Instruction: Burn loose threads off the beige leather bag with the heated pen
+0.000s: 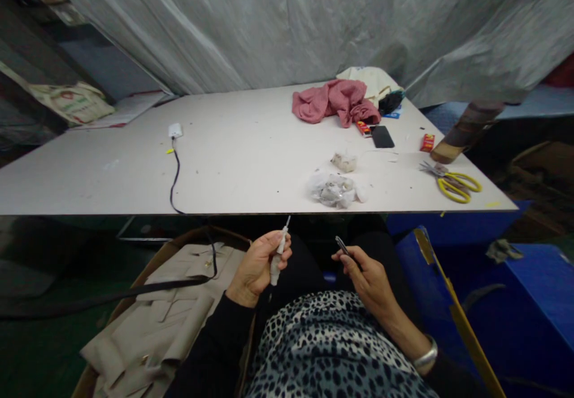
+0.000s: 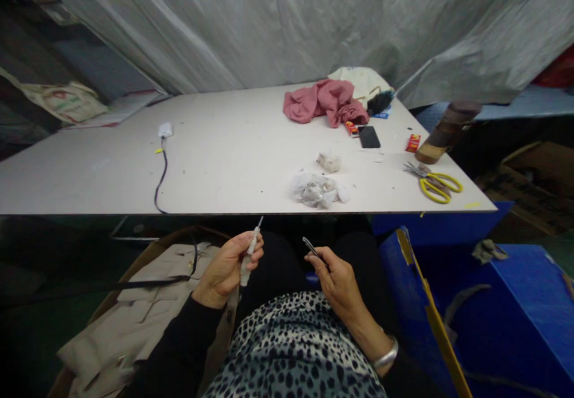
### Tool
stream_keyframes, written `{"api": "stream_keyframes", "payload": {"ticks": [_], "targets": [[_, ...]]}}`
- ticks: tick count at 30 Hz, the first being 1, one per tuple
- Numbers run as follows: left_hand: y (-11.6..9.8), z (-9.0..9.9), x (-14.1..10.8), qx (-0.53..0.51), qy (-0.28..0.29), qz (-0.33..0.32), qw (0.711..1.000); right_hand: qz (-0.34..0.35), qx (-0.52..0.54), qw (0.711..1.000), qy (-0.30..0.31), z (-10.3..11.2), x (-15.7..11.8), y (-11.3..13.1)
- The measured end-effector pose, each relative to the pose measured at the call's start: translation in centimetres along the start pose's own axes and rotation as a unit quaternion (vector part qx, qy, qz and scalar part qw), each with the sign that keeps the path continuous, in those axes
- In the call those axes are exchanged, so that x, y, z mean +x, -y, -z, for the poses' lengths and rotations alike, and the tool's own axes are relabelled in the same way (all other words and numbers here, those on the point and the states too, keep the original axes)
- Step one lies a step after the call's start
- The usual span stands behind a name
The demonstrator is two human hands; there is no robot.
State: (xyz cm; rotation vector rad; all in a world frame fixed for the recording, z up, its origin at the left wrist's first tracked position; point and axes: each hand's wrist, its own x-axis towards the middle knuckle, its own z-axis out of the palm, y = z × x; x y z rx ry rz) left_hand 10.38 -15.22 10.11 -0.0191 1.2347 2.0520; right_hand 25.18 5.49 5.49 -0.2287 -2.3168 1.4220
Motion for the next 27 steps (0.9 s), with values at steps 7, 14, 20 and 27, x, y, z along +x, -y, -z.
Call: {"api": "stream_keyframes", "payload": {"ticks": [7,14,20,27], "targets": [[4.3,-0.5,-1.5,0.124,-0.042,0.023,0.991,0.096,-0.105,0.989,0.047,-1.3,-0.5,-1.1],[6.1,-1.0,-1.6,0.231,-0.031,-0.008,0.973,0.085,-0.133,0.987,0.043,-1.3,-0.8,-1.8],[7.1,-2.0,-0.9,0.305,-0.028,-0.035,0.951,0.088,-0.164,0.981,0.064,-1.7,-0.8,-1.6],[7.1,-3.4,-1.9,0.442,-0.043,-0.123,0.888,0.077,-0.174,0.978,0.084,-1.6,-1.1,-1.4]]}}
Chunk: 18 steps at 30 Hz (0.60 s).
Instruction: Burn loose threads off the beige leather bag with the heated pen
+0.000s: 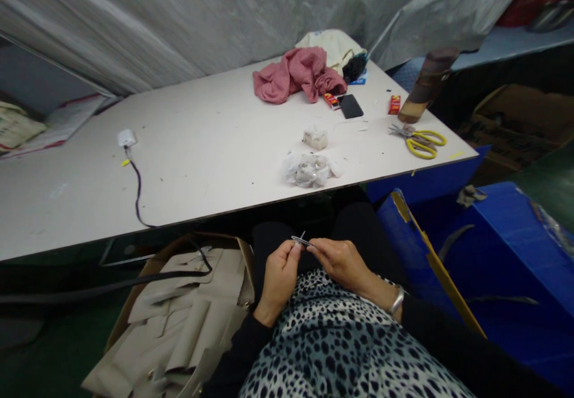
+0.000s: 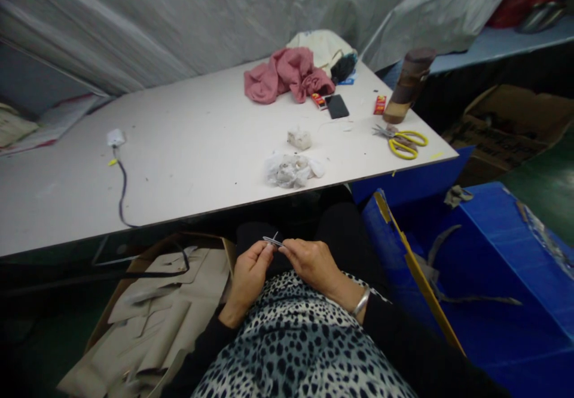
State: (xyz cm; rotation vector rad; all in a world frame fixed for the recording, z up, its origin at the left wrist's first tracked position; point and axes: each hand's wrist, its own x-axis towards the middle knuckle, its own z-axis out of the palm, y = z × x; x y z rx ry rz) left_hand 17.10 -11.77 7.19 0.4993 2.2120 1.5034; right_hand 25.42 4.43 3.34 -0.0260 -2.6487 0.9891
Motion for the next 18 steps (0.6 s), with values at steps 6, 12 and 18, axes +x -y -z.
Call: {"api": "stream_keyframes", "payload": {"ticks": [6,12,18], "targets": [[0.0,0.0,-1.1,0.025,-0.015,-0.009,1.000,-0.100,0.019,0.989,-0.104,0.8,0.0,-0.8],[1.1,0.0,1.0,-0.104,0.036,0.047,0.993,-0.063,0.087,0.989,-0.098,1.2,0.2,0.3],[1.3,0.1,1.6,-0.167,0.007,0.091,0.982,-0.018,0.040,0.996,-0.080,0.7,0.1,-0.9]]}}
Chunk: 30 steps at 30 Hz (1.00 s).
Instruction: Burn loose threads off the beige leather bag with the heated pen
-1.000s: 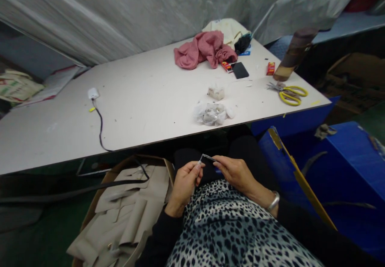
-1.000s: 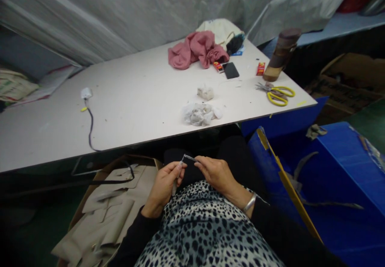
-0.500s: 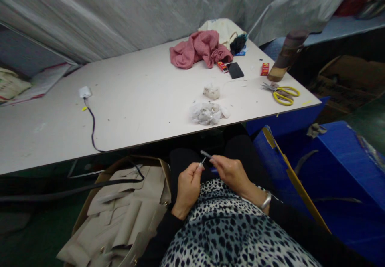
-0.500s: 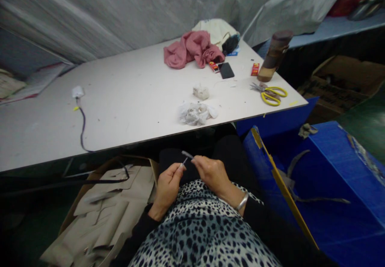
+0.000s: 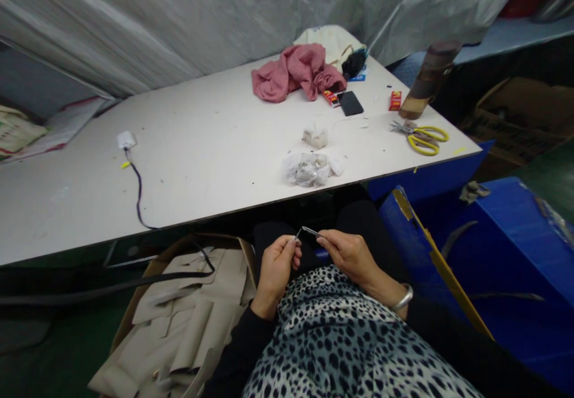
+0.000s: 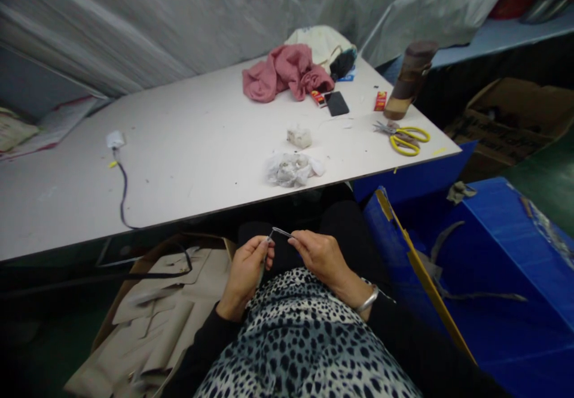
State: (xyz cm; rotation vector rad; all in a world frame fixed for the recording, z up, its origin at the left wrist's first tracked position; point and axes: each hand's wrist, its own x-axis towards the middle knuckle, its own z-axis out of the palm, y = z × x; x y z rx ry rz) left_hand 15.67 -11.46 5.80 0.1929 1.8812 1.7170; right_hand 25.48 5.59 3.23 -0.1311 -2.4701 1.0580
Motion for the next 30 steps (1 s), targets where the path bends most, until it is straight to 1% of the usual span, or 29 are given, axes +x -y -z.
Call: {"api": "stream_keyframes", "payload": {"ticks": [2,6,8,10,11,14,15,16,18,20,22,23,24,25,28,30], "targets": [[-0.2,-0.1,0.0,-0.039,0.009,0.029,0.999,0.021,-0.020,0.999,0.013,-0.2,0.0,0.0],[-0.8,-0.5,0.1,-0.095,0.052,0.084,0.991,0.048,-0.063,0.996,0.049,-0.8,0.1,0.6],[-1.0,-0.6,0.0,-0.092,0.056,0.088,0.990,0.051,-0.075,0.994,0.058,-1.0,0.2,0.6],[-1.1,-0.6,-0.2,-0.079,0.045,0.079,0.993,0.039,-0.079,0.994,0.062,-0.9,0.2,0.3],[-1.1,-0.6,-0.3,-0.070,0.042,0.075,0.994,0.018,-0.080,0.995,0.049,-0.8,0.3,0.0],[-0.7,-0.4,-0.7,-0.045,0.050,0.073,0.995,-0.066,-0.078,0.994,-0.029,-0.1,0.5,-0.7],[-0.5,-0.3,-0.7,-0.042,0.047,0.072,0.995,-0.079,-0.071,0.993,-0.043,0.1,0.6,-0.6],[-0.3,-0.2,-0.6,-0.041,0.037,0.069,0.996,-0.077,-0.060,0.994,-0.043,0.2,0.6,-0.4],[0.1,-0.1,-0.1,-0.037,0.007,0.052,0.998,-0.049,-0.038,0.998,-0.016,0.2,0.7,0.5],[0.3,0.0,0.4,-0.009,-0.011,0.029,0.999,-0.026,-0.030,0.999,0.015,-0.1,0.7,1.5],[0.4,0.1,0.7,0.038,-0.010,0.004,0.999,-0.012,-0.032,0.998,0.050,-0.5,0.7,1.7],[0.4,0.1,0.6,0.054,-0.007,-0.005,0.999,-0.011,-0.032,0.997,0.065,-0.7,0.7,1.5],[0.3,0.0,0.5,0.059,-0.003,-0.008,0.998,-0.020,-0.031,0.997,0.066,-0.8,0.7,1.1],[0.2,0.0,0.3,0.053,0.003,-0.006,0.999,-0.041,-0.029,0.997,0.051,-0.8,0.8,0.5],[0.0,-0.2,-0.2,-0.002,0.017,0.022,1.000,-0.114,-0.027,0.993,-0.028,-0.5,1.1,-0.9],[0.0,-0.4,0.0,-0.041,0.012,0.046,0.998,-0.114,-0.006,0.992,-0.043,-0.2,1.2,-0.8]]}}
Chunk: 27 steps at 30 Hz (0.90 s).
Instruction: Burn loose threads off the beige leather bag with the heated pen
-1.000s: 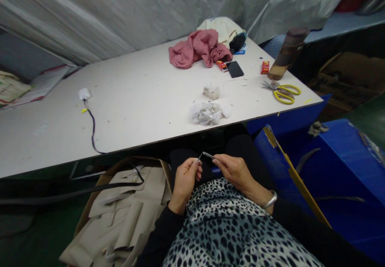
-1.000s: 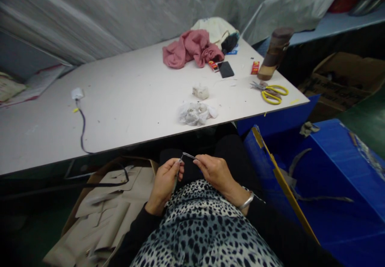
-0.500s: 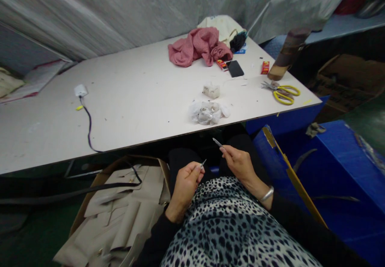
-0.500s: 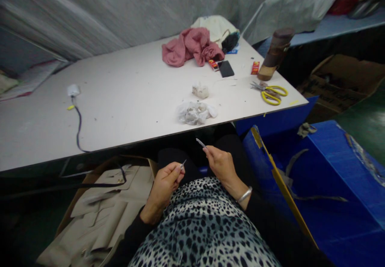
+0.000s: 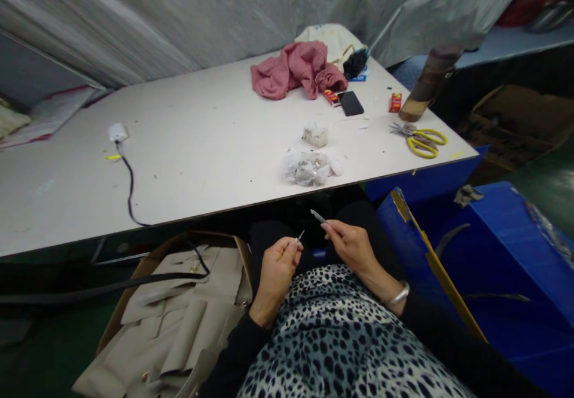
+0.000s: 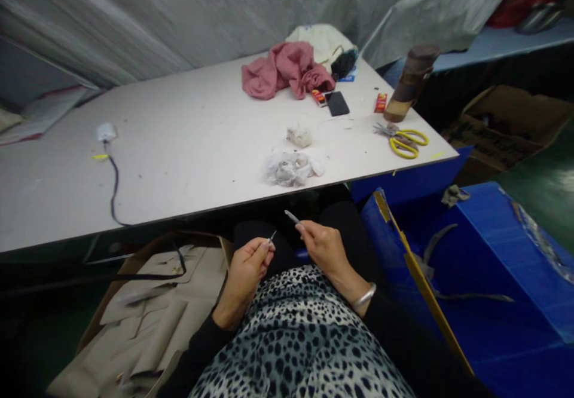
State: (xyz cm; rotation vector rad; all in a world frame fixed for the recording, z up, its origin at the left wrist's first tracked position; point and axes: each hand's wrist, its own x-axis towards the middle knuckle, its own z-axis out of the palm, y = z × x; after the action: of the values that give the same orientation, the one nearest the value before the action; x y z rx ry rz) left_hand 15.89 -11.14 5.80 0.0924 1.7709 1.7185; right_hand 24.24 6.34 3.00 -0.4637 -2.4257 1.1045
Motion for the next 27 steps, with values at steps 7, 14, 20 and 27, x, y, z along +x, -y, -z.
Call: {"api": "stream_keyframes", "payload": {"ticks": [7,14,20,27], "targets": [[-0.2,-0.1,1.5,-0.034,-0.001,0.016,0.999,0.066,0.025,0.993,0.091,-0.2,-0.7,2.2],[-0.9,0.0,0.8,-0.025,0.018,0.034,0.999,0.062,0.005,0.991,0.117,-0.8,-0.6,0.8],[-0.7,0.8,0.9,-0.044,0.030,0.044,0.998,0.050,0.002,0.994,0.102,-1.2,-0.1,0.6],[-0.5,1.1,0.3,-0.020,0.050,0.052,0.997,-0.021,-0.031,0.999,-0.032,0.7,0.9,-1.0]]}}
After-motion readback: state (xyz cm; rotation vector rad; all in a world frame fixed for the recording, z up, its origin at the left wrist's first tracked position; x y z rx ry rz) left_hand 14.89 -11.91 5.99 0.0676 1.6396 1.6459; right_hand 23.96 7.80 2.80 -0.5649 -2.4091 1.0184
